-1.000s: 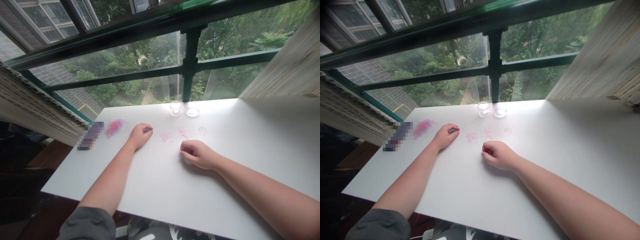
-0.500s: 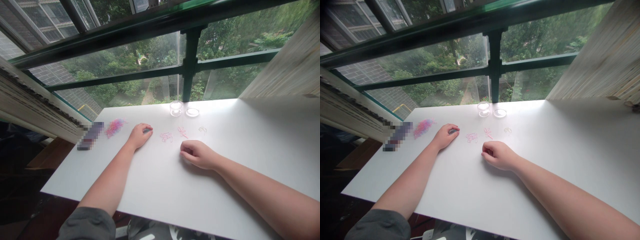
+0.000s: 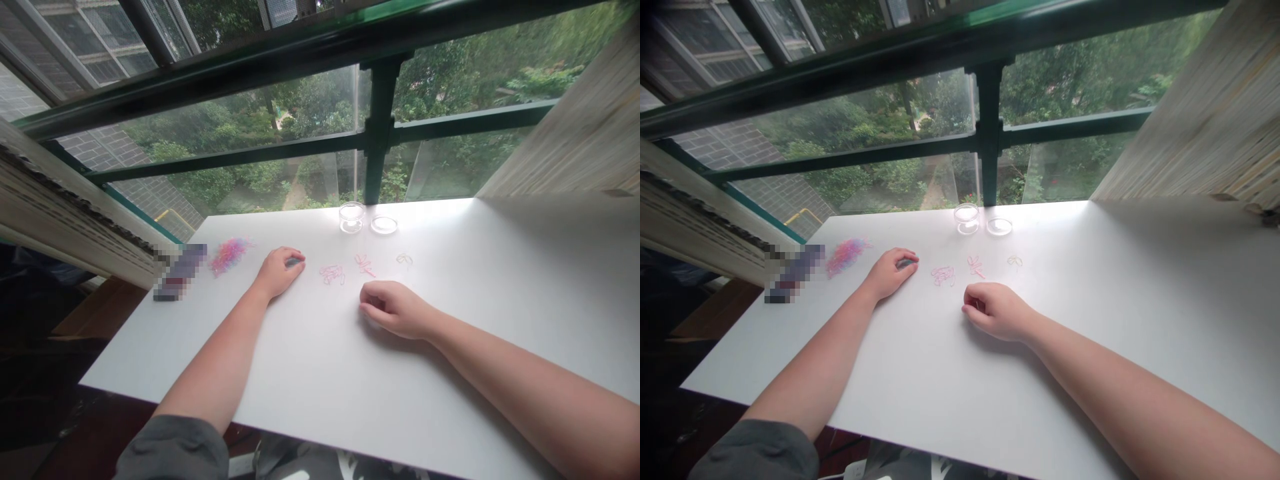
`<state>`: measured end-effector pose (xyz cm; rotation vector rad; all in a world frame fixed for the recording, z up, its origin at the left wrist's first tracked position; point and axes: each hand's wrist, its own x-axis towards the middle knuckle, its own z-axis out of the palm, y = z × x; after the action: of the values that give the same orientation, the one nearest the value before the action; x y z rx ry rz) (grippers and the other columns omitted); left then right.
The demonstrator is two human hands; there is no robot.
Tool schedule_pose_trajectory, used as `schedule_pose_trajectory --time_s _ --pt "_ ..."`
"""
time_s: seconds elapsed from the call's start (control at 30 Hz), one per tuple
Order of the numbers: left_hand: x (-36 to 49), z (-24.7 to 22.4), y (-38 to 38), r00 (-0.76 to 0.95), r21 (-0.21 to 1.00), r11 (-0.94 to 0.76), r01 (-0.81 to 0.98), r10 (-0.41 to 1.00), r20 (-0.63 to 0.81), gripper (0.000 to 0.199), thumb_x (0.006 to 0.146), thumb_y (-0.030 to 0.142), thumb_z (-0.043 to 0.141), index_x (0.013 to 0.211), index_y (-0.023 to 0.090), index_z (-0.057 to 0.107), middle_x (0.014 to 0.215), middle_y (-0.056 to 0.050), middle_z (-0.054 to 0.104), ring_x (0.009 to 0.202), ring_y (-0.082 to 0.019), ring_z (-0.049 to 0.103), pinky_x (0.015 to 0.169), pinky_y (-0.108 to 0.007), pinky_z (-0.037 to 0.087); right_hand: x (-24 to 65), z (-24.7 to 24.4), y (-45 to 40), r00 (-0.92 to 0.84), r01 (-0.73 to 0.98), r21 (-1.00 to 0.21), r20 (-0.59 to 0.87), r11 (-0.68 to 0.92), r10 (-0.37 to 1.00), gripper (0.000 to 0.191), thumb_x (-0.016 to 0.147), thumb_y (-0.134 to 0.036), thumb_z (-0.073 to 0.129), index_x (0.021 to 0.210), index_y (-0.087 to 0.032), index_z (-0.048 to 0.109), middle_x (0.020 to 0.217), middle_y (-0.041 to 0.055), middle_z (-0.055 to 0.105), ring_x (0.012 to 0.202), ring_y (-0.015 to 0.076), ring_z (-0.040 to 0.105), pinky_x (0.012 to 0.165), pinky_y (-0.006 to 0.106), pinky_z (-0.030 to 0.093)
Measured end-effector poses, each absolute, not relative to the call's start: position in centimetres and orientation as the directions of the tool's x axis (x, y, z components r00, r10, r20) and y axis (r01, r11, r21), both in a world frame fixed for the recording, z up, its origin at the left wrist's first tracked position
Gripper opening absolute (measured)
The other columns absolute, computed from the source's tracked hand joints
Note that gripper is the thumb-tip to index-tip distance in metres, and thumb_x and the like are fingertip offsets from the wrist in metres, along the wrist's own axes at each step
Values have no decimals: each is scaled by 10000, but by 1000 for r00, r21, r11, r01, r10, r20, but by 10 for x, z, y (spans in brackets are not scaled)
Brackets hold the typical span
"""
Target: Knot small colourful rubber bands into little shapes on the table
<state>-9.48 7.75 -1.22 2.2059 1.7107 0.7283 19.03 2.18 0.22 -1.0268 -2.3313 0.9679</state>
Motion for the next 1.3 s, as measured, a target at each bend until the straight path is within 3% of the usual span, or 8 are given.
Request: schedule_pose_trajectory --time_s 1.3 --pt "-96 -14 79 198 480 -300 824 947 252 220 766 337 554 901 198 659 1036 -61 636 1009 -213 569 948 -383 425 190 4 21 -642 480 -731 85 486 762 90 773 -171 485 686 -186 469 600 -37 477 552 89 406 529 208 335"
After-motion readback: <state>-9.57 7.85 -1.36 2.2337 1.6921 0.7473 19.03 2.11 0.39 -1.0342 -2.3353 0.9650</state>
